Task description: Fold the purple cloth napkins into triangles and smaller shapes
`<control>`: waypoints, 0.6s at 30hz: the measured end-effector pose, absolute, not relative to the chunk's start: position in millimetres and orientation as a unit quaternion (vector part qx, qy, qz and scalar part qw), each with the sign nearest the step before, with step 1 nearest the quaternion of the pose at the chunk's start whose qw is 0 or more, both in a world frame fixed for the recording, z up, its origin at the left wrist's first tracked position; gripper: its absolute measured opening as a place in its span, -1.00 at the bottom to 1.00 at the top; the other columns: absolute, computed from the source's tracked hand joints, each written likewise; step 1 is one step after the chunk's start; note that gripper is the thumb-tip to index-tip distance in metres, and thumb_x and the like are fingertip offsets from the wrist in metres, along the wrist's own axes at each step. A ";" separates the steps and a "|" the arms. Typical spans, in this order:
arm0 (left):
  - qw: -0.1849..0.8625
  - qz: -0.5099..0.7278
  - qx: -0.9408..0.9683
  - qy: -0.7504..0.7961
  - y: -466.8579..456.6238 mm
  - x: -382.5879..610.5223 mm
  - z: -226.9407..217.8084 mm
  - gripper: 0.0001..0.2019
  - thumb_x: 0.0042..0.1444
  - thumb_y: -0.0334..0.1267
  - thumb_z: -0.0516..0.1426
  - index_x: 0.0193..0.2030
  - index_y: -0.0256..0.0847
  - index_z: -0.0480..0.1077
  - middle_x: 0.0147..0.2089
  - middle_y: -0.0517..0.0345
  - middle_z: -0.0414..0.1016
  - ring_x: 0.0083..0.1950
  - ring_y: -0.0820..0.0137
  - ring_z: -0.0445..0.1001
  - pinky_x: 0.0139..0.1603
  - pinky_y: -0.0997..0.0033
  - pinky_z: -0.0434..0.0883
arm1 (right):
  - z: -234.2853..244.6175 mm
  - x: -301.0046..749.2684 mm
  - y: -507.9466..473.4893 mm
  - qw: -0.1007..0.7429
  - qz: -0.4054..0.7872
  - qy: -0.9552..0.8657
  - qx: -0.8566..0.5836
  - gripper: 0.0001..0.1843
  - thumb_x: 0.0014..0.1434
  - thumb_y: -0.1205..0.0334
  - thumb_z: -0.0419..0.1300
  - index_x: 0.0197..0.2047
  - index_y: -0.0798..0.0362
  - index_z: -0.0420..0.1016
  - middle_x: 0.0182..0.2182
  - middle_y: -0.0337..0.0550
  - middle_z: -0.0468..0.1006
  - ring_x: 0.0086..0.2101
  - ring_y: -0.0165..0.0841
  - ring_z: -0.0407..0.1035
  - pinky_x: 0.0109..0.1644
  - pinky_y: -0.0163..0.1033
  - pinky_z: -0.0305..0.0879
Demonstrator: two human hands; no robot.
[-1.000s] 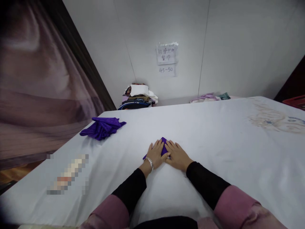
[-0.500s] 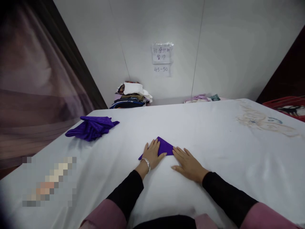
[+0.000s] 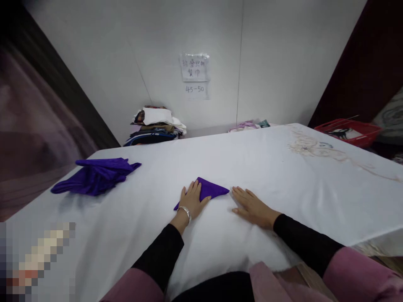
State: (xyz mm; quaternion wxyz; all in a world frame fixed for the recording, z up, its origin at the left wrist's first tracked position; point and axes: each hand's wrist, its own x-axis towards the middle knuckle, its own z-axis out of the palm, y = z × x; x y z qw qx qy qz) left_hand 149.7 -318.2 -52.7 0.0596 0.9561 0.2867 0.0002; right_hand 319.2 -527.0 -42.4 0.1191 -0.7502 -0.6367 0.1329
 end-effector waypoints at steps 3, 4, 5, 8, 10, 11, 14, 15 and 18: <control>0.056 -0.003 0.956 0.288 -317.8 150.2 -54.3 -0.21 0.13 0.23 -0.33 0.33 -0.32 -0.12 0.40 0.01 -0.23 0.39 0.17 -0.27 0.30 -0.07 -0.22 | -27.7 323.0 -515.9 0.181 0.108 -0.598 -0.773 -0.26 0.23 -0.20 -0.20 0.35 -0.01 -0.24 0.32 -0.13 -0.18 0.27 -0.23 -0.29 0.30 0.01 -0.22; 0.054 -0.003 0.956 0.288 -317.7 150.3 -54.6 -0.22 0.13 0.23 -0.33 0.34 -0.31 -0.12 0.40 0.01 -0.22 0.39 0.16 -0.28 0.30 -0.07 -0.22 | -21.5 321.6 -507.3 0.204 0.094 -0.593 -0.773 -0.26 0.23 -0.21 -0.20 0.35 -0.01 -0.23 0.32 -0.13 -0.16 0.27 -0.23 -0.28 0.29 0.01 -0.20; 0.052 -0.003 0.956 0.288 -317.8 150.2 -54.7 -0.22 0.13 0.23 -0.33 0.34 -0.31 -0.12 0.40 0.01 -0.22 0.39 0.15 -0.28 0.30 -0.08 -0.22 | -15.3 318.3 -496.1 0.225 0.082 -0.595 -0.767 -0.26 0.23 -0.22 -0.21 0.35 -0.02 -0.22 0.31 -0.13 -0.14 0.27 -0.23 -0.27 0.29 0.02 -0.19; 0.051 0.000 0.956 0.289 -318.2 149.6 -54.3 -0.23 0.13 0.22 -0.30 0.34 -0.29 -0.13 0.40 0.00 -0.19 0.38 0.13 -0.27 0.30 -0.09 -0.21 | 0.4 298.1 -450.7 0.263 0.068 -0.640 -0.719 -0.24 0.22 -0.24 -0.23 0.34 0.02 -0.16 0.31 -0.09 -0.09 0.27 -0.24 -0.24 0.28 0.01 -0.18; 0.052 0.008 0.957 0.285 -318.4 149.0 -53.9 -0.26 0.13 0.19 -0.26 0.35 -0.22 -0.18 0.40 0.03 -0.17 0.38 0.13 -0.27 0.30 -0.10 -0.20 | 4.6 280.2 -417.0 0.261 0.079 -0.679 -0.681 -0.21 0.21 -0.25 -0.22 0.34 0.10 -0.13 0.30 -0.03 -0.09 0.27 -0.23 -0.25 0.29 -0.01 -0.20; 0.051 0.015 0.959 0.279 -318.5 148.8 -53.7 -0.28 0.14 0.17 -0.23 0.35 -0.17 -0.20 0.40 0.06 -0.17 0.38 0.13 -0.27 0.29 -0.10 -0.20 | 4.1 272.1 -401.6 0.254 0.088 -0.696 -0.666 -0.19 0.21 -0.26 -0.22 0.33 0.14 -0.12 0.30 0.01 -0.10 0.27 -0.23 -0.27 0.29 -0.02 -0.21; 0.044 0.027 0.962 0.267 -318.7 149.0 -54.4 -0.32 0.13 0.10 -0.15 0.35 -0.03 -0.23 0.40 0.15 -0.18 0.39 0.12 -0.33 0.29 -0.12 -0.23 | -6.8 257.8 -368.2 0.211 0.124 -0.724 -0.645 -0.14 0.19 -0.27 -0.21 0.33 0.21 -0.11 0.30 0.08 -0.12 0.27 -0.18 -0.29 0.29 -0.01 -0.27; 0.044 0.028 0.962 0.267 -318.8 149.3 -54.9 -0.32 0.13 0.10 -0.14 0.35 -0.02 -0.23 0.40 0.16 -0.19 0.39 0.12 -0.35 0.29 -0.12 -0.24 | -12.6 257.0 -362.2 0.195 0.138 -0.725 -0.646 -0.15 0.19 -0.28 -0.22 0.32 0.20 -0.10 0.30 0.09 -0.11 0.27 -0.16 -0.29 0.29 0.01 -0.28; 0.050 0.032 0.962 0.268 -319.2 149.8 -56.7 -0.30 0.12 0.13 -0.14 0.36 -0.03 -0.26 0.41 0.17 -0.25 0.39 0.11 -0.38 0.29 -0.11 -0.25 | -29.2 262.1 -355.9 0.169 0.168 -0.720 -0.651 -0.16 0.19 -0.29 -0.25 0.32 0.16 -0.07 0.31 0.06 -0.12 0.27 -0.17 -0.29 0.28 0.01 -0.31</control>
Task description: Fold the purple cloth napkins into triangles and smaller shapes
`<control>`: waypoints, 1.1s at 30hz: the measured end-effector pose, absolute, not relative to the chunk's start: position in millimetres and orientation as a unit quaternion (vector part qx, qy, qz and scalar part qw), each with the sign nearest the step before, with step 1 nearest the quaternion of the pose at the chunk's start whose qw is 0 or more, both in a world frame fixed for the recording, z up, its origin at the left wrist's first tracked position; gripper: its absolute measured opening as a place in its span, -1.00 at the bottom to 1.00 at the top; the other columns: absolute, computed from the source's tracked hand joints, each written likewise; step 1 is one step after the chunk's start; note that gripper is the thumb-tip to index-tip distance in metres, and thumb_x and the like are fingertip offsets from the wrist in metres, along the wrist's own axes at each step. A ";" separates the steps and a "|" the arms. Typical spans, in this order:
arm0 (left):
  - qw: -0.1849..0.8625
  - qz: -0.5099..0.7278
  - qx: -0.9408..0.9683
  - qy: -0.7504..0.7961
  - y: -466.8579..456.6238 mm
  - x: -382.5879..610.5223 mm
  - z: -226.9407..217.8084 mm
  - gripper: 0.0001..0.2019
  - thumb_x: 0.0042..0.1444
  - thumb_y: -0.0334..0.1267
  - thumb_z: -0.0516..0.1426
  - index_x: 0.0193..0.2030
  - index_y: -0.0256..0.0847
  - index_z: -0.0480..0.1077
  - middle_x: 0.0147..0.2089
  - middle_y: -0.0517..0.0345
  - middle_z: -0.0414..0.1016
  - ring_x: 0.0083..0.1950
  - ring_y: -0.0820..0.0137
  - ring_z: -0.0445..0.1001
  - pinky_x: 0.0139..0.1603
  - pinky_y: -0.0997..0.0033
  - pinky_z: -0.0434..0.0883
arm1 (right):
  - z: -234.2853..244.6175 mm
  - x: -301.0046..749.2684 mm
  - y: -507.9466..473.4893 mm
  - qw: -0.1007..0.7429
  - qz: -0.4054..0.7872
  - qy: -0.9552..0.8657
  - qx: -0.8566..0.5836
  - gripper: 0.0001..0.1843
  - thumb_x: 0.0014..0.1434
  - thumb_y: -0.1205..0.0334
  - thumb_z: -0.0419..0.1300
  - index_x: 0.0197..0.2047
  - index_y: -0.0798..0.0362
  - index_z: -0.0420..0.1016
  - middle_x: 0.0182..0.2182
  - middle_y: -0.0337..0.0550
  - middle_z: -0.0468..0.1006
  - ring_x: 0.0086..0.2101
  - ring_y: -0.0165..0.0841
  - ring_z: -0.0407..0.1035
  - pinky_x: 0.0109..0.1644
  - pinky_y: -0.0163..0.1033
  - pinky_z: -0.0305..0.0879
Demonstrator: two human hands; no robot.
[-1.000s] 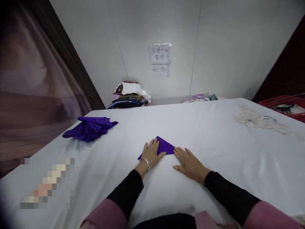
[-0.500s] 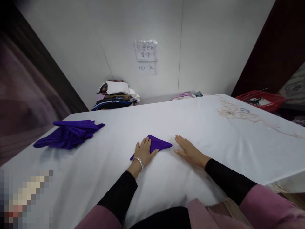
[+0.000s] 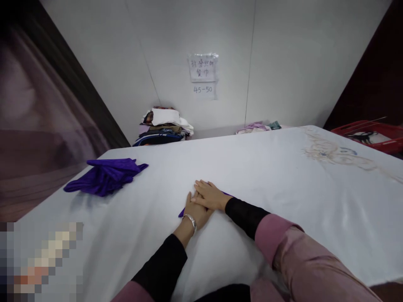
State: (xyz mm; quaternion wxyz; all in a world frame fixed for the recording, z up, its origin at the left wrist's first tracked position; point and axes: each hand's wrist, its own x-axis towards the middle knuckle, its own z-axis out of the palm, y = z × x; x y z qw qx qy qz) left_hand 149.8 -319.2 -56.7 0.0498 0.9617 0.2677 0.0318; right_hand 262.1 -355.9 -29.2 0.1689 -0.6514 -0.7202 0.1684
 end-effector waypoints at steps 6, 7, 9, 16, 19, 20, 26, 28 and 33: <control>0.070 0.032 0.960 0.269 -319.4 149.4 -57.5 -0.28 0.11 0.13 -0.16 0.36 -0.06 -0.31 0.41 0.20 -0.29 0.39 0.14 -0.41 0.30 -0.09 -0.29 | -35.1 268.6 -357.2 0.182 0.185 -0.715 -0.649 -0.17 0.20 -0.28 -0.27 0.34 0.15 -0.13 0.32 0.00 -0.16 0.28 -0.25 -0.33 0.29 -0.04 -0.37; 0.073 0.035 0.959 0.270 -319.3 149.3 -57.4 -0.27 0.11 0.13 -0.16 0.36 -0.06 -0.33 0.41 0.20 -0.30 0.39 0.14 -0.41 0.30 -0.09 -0.29 | -34.1 268.3 -357.5 0.186 0.190 -0.712 -0.650 -0.17 0.21 -0.27 -0.28 0.34 0.16 -0.15 0.32 0.00 -0.15 0.28 -0.26 -0.33 0.29 -0.04 -0.37; 0.079 0.039 0.959 0.270 -319.1 149.0 -57.6 -0.26 0.10 0.14 -0.16 0.36 -0.05 -0.36 0.41 0.22 -0.33 0.39 0.15 -0.40 0.30 -0.10 -0.29 | -33.0 268.3 -359.7 0.192 0.197 -0.705 -0.653 -0.18 0.22 -0.26 -0.29 0.34 0.16 -0.19 0.31 -0.01 -0.12 0.28 -0.28 -0.30 0.29 -0.05 -0.37; 0.083 0.029 0.956 0.280 -319.0 148.4 -63.1 -0.25 0.11 0.13 -0.20 0.36 -0.18 -0.35 0.41 0.12 -0.27 0.39 0.22 -0.31 0.31 -0.09 -0.25 | -41.0 277.0 -380.1 0.158 0.175 -0.683 -0.691 -0.17 0.19 -0.30 -0.28 0.35 0.08 -0.20 0.32 -0.06 -0.14 0.27 -0.20 -0.29 0.29 -0.03 -0.38; 0.082 0.027 0.956 0.281 -319.0 148.7 -63.4 -0.23 0.11 0.16 -0.22 0.36 -0.20 -0.34 0.41 0.12 -0.28 0.39 0.21 -0.31 0.31 -0.08 -0.24 | -43.7 279.3 -382.3 0.151 0.168 -0.688 -0.689 -0.16 0.19 -0.30 -0.28 0.35 0.08 -0.21 0.31 -0.07 -0.13 0.27 -0.20 -0.27 0.29 -0.03 -0.36; 0.082 0.026 0.956 0.281 -319.0 148.4 -63.1 -0.23 0.11 0.17 -0.22 0.36 -0.21 -0.34 0.41 0.12 -0.27 0.39 0.20 -0.31 0.31 -0.08 -0.23 | -44.6 279.5 -382.1 0.150 0.165 -0.689 -0.689 -0.17 0.19 -0.30 -0.29 0.35 0.08 -0.21 0.31 -0.07 -0.12 0.27 -0.21 -0.27 0.29 -0.03 -0.36; 0.064 0.016 0.951 0.302 -319.7 132.0 -60.4 -0.20 0.11 0.19 -0.19 0.35 -0.34 -0.19 0.40 -0.01 -0.22 0.39 0.15 -0.27 0.31 -0.08 -0.24 | -52.5 280.0 -380.1 0.140 0.123 -0.699 -0.691 -0.15 0.18 -0.30 -0.28 0.35 0.11 -0.18 0.31 -0.03 -0.12 0.27 -0.22 -0.26 0.28 -0.03 -0.34; 0.065 0.017 0.950 0.304 -319.9 120.3 -59.0 -0.19 0.11 0.23 -0.22 0.34 -0.36 -0.13 0.39 -0.04 -0.21 0.38 0.13 -0.26 0.31 -0.09 -0.22 | -55.2 280.1 -379.9 0.137 0.111 -0.702 -0.690 -0.14 0.17 -0.32 -0.27 0.35 0.10 -0.17 0.31 -0.02 -0.12 0.27 -0.21 -0.27 0.28 -0.01 -0.33; 0.073 0.002 0.943 0.325 -323.0 88.7 -54.9 -0.16 0.11 0.27 -0.27 0.34 -0.37 -0.15 0.39 -0.05 -0.23 0.38 0.12 -0.25 0.30 -0.09 -0.19 | -58.4 279.5 -379.8 0.138 0.090 -0.707 -0.688 -0.12 0.16 -0.34 -0.27 0.34 0.11 -0.12 0.30 0.01 -0.10 0.27 -0.18 -0.24 0.27 0.02 -0.28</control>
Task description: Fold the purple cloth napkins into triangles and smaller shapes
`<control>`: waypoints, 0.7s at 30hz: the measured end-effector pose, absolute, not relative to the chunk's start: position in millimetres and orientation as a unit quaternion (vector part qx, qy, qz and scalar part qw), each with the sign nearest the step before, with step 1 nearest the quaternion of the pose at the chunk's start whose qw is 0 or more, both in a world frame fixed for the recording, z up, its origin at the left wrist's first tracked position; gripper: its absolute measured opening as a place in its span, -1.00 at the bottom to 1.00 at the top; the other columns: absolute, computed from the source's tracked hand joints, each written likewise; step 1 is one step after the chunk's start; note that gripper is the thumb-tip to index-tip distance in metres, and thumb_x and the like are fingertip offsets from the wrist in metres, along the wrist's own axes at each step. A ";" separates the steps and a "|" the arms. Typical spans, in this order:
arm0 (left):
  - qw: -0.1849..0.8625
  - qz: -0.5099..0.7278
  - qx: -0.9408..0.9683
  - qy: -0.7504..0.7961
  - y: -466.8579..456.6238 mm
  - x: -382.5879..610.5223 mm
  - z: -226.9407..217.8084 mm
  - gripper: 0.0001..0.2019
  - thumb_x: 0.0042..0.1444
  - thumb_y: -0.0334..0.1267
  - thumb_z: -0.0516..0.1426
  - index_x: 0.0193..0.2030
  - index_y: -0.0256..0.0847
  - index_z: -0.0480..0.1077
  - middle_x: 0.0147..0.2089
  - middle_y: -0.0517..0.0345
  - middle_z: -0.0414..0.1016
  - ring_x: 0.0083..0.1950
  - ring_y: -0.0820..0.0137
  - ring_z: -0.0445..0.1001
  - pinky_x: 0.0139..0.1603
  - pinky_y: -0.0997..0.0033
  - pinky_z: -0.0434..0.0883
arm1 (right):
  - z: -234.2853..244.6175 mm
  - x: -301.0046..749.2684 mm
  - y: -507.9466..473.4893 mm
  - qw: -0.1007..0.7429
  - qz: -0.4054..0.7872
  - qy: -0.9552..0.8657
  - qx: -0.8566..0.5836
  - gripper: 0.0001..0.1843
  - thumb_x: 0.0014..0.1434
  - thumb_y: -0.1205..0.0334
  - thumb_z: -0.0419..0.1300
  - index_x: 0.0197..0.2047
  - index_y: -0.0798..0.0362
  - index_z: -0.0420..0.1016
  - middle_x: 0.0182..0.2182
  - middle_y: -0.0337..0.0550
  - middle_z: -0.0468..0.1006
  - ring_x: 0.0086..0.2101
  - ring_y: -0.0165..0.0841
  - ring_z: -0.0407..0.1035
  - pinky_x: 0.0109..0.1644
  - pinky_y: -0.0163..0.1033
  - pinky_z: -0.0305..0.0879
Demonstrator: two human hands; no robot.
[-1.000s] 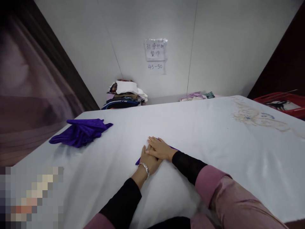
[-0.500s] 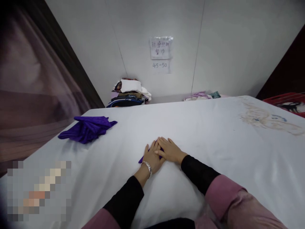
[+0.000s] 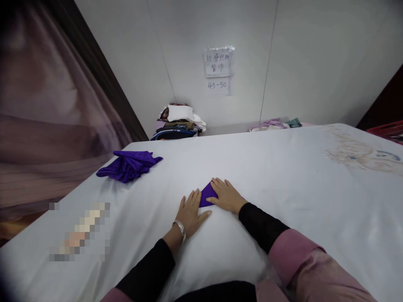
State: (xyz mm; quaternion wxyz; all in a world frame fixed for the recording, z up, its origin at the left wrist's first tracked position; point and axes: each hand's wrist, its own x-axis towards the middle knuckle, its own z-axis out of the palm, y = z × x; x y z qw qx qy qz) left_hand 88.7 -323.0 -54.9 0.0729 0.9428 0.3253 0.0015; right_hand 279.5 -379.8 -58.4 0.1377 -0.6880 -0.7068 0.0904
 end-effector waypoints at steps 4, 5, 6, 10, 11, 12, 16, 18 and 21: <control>0.071 -0.011 0.937 0.343 -329.5 70.2 -52.2 -0.19 0.12 0.24 -0.23 0.34 -0.36 -0.17 0.38 -0.08 -0.20 0.38 0.14 -0.24 0.31 -0.09 -0.20 | -57.5 278.5 -380.8 0.137 0.081 -0.711 -0.685 -0.13 0.16 -0.33 -0.28 0.33 0.13 -0.09 0.30 0.02 -0.09 0.27 -0.16 -0.23 0.27 0.03 -0.26; 0.071 -0.011 0.935 0.348 -331.0 66.9 -52.0 -0.20 0.13 0.23 -0.22 0.34 -0.35 -0.16 0.38 -0.08 -0.18 0.38 0.14 -0.23 0.30 -0.09 -0.19 | -57.1 278.4 -381.1 0.135 0.079 -0.711 -0.685 -0.13 0.16 -0.33 -0.28 0.33 0.14 -0.08 0.30 0.03 -0.09 0.26 -0.16 -0.23 0.27 0.03 -0.25; 0.071 -0.008 0.933 0.353 -332.2 64.0 -52.1 -0.22 0.13 0.22 -0.20 0.34 -0.33 -0.14 0.38 -0.08 -0.16 0.38 0.14 -0.21 0.30 -0.10 -0.19 | -56.9 278.2 -381.3 0.134 0.078 -0.711 -0.686 -0.13 0.16 -0.33 -0.28 0.33 0.14 -0.07 0.30 0.03 -0.09 0.26 -0.16 -0.23 0.27 0.03 -0.24; 0.093 0.038 0.915 0.391 -330.2 56.4 -54.5 -0.35 0.18 0.10 -0.12 0.29 -0.28 0.01 0.34 -0.08 0.00 0.36 0.15 -0.10 0.28 -0.13 -0.13 | -57.4 278.4 -381.3 0.130 0.071 -0.710 -0.688 -0.12 0.16 -0.33 -0.30 0.32 0.15 -0.07 0.30 0.03 -0.07 0.26 -0.17 -0.22 0.26 0.04 -0.22; 0.103 0.065 0.906 0.406 -327.8 55.2 -55.1 -0.41 0.19 0.04 -0.10 0.26 -0.27 0.08 0.31 -0.09 0.07 0.34 0.13 -0.04 0.27 -0.14 -0.07 | -58.0 278.6 -381.2 0.130 0.069 -0.710 -0.689 -0.12 0.16 -0.34 -0.30 0.32 0.14 -0.06 0.30 0.02 -0.07 0.26 -0.17 -0.22 0.26 0.05 -0.22; 0.112 0.098 0.896 0.418 -324.9 54.2 -55.5 -0.49 0.20 -0.02 -0.08 0.21 -0.26 0.16 0.27 -0.09 0.16 0.32 0.12 0.03 0.24 -0.14 0.00 | -58.6 278.8 -381.0 0.131 0.067 -0.710 -0.689 -0.12 0.15 -0.34 -0.30 0.32 0.13 -0.06 0.30 0.01 -0.07 0.26 -0.17 -0.22 0.26 0.05 -0.22; 0.123 0.201 0.881 0.410 -314.1 52.1 -54.4 -0.69 0.17 -0.27 -0.01 0.03 -0.21 0.35 0.05 -0.01 0.44 0.13 0.23 0.31 0.14 0.10 0.24 | -61.5 279.6 -380.1 0.132 0.061 -0.712 -0.687 -0.13 0.16 -0.32 -0.31 0.32 0.13 -0.06 0.30 0.01 -0.06 0.26 -0.18 -0.22 0.26 0.04 -0.21; 0.122 0.210 0.884 0.399 -311.9 52.2 -53.2 -0.71 0.11 -0.34 0.05 -0.01 -0.17 0.38 -0.03 0.07 0.48 0.04 0.30 0.37 0.09 0.20 0.29 | -62.6 279.9 -379.9 0.132 0.058 -0.713 -0.686 -0.14 0.17 -0.31 -0.31 0.32 0.14 -0.07 0.30 0.01 -0.07 0.26 -0.18 -0.22 0.26 0.04 -0.21; 0.122 0.217 0.884 0.396 -312.3 53.8 -52.4 -0.73 0.03 -0.38 0.11 -0.09 -0.14 0.43 -0.16 0.14 0.51 -0.06 0.32 0.39 0.00 0.25 0.34 | -63.5 280.2 -379.8 0.134 0.061 -0.713 -0.686 -0.14 0.17 -0.31 -0.30 0.33 0.14 -0.07 0.30 0.01 -0.07 0.26 -0.17 -0.22 0.26 0.04 -0.22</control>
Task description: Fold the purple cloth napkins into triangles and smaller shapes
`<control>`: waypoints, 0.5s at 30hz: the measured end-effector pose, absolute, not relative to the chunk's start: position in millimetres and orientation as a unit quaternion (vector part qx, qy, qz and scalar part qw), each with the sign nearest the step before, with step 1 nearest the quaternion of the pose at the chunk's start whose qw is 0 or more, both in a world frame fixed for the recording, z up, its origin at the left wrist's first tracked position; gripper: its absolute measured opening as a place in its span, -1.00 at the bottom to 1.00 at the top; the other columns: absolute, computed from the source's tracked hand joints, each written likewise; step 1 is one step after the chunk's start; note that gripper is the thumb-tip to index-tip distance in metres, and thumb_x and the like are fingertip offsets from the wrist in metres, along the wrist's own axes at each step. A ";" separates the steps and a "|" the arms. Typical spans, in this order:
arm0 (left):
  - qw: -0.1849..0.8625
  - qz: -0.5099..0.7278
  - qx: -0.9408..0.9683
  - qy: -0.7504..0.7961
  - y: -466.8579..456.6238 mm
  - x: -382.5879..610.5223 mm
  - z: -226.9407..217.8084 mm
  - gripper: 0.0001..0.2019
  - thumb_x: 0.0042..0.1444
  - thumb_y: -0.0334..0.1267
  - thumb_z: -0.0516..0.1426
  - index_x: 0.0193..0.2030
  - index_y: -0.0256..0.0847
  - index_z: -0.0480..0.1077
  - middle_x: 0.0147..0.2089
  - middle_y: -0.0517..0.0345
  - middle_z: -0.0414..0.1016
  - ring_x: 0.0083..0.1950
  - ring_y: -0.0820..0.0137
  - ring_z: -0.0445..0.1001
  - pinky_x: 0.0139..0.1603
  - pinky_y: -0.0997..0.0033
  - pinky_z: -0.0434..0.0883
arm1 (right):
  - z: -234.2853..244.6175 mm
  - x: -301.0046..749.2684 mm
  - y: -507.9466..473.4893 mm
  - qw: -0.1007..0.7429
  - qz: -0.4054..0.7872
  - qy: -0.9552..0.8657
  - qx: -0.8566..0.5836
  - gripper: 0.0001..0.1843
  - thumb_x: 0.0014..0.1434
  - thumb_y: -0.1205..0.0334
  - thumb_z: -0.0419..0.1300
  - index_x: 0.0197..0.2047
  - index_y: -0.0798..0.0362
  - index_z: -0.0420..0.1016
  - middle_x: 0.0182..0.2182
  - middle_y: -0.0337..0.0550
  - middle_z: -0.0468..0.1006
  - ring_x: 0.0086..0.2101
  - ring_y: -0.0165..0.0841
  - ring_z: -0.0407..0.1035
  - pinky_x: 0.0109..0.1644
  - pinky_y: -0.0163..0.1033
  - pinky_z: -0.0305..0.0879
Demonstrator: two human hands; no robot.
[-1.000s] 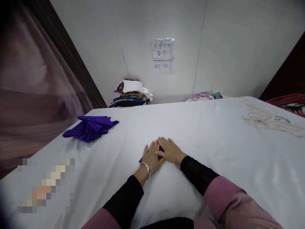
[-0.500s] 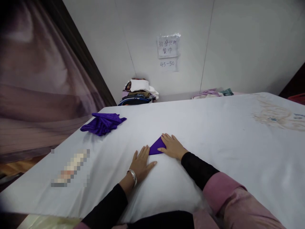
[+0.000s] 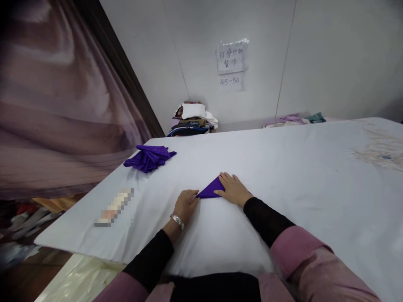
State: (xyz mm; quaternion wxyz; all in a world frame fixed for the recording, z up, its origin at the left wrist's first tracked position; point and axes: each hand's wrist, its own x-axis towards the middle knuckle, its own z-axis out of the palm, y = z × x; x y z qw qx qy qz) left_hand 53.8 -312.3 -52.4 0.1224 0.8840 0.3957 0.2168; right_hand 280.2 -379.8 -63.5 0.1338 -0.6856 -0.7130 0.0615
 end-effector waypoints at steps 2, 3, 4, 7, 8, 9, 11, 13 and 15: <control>0.123 0.216 0.882 0.399 -312.9 55.2 -52.4 -0.77 0.02 -0.39 0.12 -0.16 -0.13 0.45 -0.22 0.17 0.51 -0.11 0.33 0.39 -0.05 0.28 0.35 | -63.8 280.6 -379.9 0.137 0.067 -0.713 -0.684 -0.15 0.17 -0.31 -0.29 0.33 0.13 -0.08 0.30 0.01 -0.07 0.26 -0.17 -0.23 0.27 0.04 -0.23; 0.124 0.215 0.882 0.402 -313.0 55.8 -52.4 -0.78 0.02 -0.39 0.11 -0.18 -0.12 0.46 -0.24 0.19 0.50 -0.13 0.34 0.39 -0.07 0.29 0.34 | -64.0 280.8 -379.9 0.139 0.070 -0.714 -0.683 -0.15 0.17 -0.31 -0.29 0.33 0.12 -0.09 0.30 0.00 -0.07 0.26 -0.16 -0.23 0.27 0.04 -0.23; 0.124 0.212 0.881 0.404 -312.8 56.3 -52.2 -0.80 0.03 -0.38 0.11 -0.20 -0.11 0.46 -0.26 0.20 0.50 -0.15 0.35 0.39 -0.08 0.30 0.34 | -64.2 281.0 -379.9 0.141 0.071 -0.714 -0.682 -0.15 0.17 -0.31 -0.29 0.33 0.12 -0.09 0.30 0.00 -0.08 0.27 -0.16 -0.23 0.27 0.04 -0.24; 0.124 0.203 0.879 0.414 -311.5 57.0 -51.2 -0.84 0.04 -0.35 0.11 -0.25 -0.11 0.47 -0.28 0.20 0.49 -0.16 0.36 0.39 -0.09 0.32 0.33 | -65.1 281.7 -379.9 0.143 0.073 -0.714 -0.682 -0.15 0.17 -0.31 -0.28 0.33 0.11 -0.10 0.30 0.00 -0.08 0.27 -0.17 -0.24 0.27 0.04 -0.24; 0.123 0.199 0.877 0.420 -311.1 57.0 -50.7 -0.85 0.03 -0.34 0.11 -0.27 -0.12 0.47 -0.30 0.20 0.49 -0.17 0.35 0.39 -0.10 0.32 0.33 | -65.4 281.9 -379.9 0.143 0.074 -0.713 -0.682 -0.15 0.17 -0.31 -0.28 0.34 0.10 -0.11 0.30 -0.01 -0.09 0.27 -0.17 -0.24 0.27 0.04 -0.24; 0.121 0.195 0.875 0.426 -310.7 56.9 -50.2 -0.87 0.03 -0.33 0.11 -0.29 -0.13 0.47 -0.31 0.20 0.49 -0.18 0.35 0.39 -0.12 0.32 0.33 | -65.6 282.1 -379.9 0.143 0.075 -0.713 -0.683 -0.16 0.17 -0.30 -0.28 0.34 0.09 -0.11 0.30 -0.02 -0.09 0.27 -0.18 -0.24 0.27 0.04 -0.25; 0.116 0.187 0.872 0.438 -310.5 56.9 -49.2 -0.89 0.03 -0.32 0.11 -0.32 -0.15 0.47 -0.34 0.18 0.48 -0.20 0.35 0.39 -0.14 0.32 0.33 | -65.9 282.3 -380.1 0.142 0.075 -0.713 -0.683 -0.16 0.17 -0.30 -0.28 0.34 0.08 -0.11 0.30 -0.02 -0.09 0.27 -0.18 -0.24 0.27 0.03 -0.25; 0.109 0.179 0.872 0.443 -310.9 56.9 -48.0 -0.89 0.04 -0.32 0.09 -0.35 -0.16 0.46 -0.36 0.17 0.47 -0.21 0.34 0.38 -0.16 0.33 0.32 | -65.8 282.4 -380.2 0.142 0.073 -0.713 -0.683 -0.17 0.17 -0.30 -0.28 0.34 0.09 -0.11 0.30 -0.02 -0.09 0.27 -0.18 -0.24 0.27 0.03 -0.25; 0.101 0.170 0.876 0.441 -311.9 57.0 -46.6 -0.88 0.05 -0.34 0.08 -0.37 -0.16 0.45 -0.36 0.16 0.47 -0.21 0.34 0.37 -0.17 0.33 0.32 | -65.5 282.2 -380.2 0.142 0.072 -0.712 -0.683 -0.16 0.17 -0.30 -0.28 0.33 0.10 -0.10 0.30 -0.01 -0.08 0.27 -0.18 -0.24 0.27 0.03 -0.25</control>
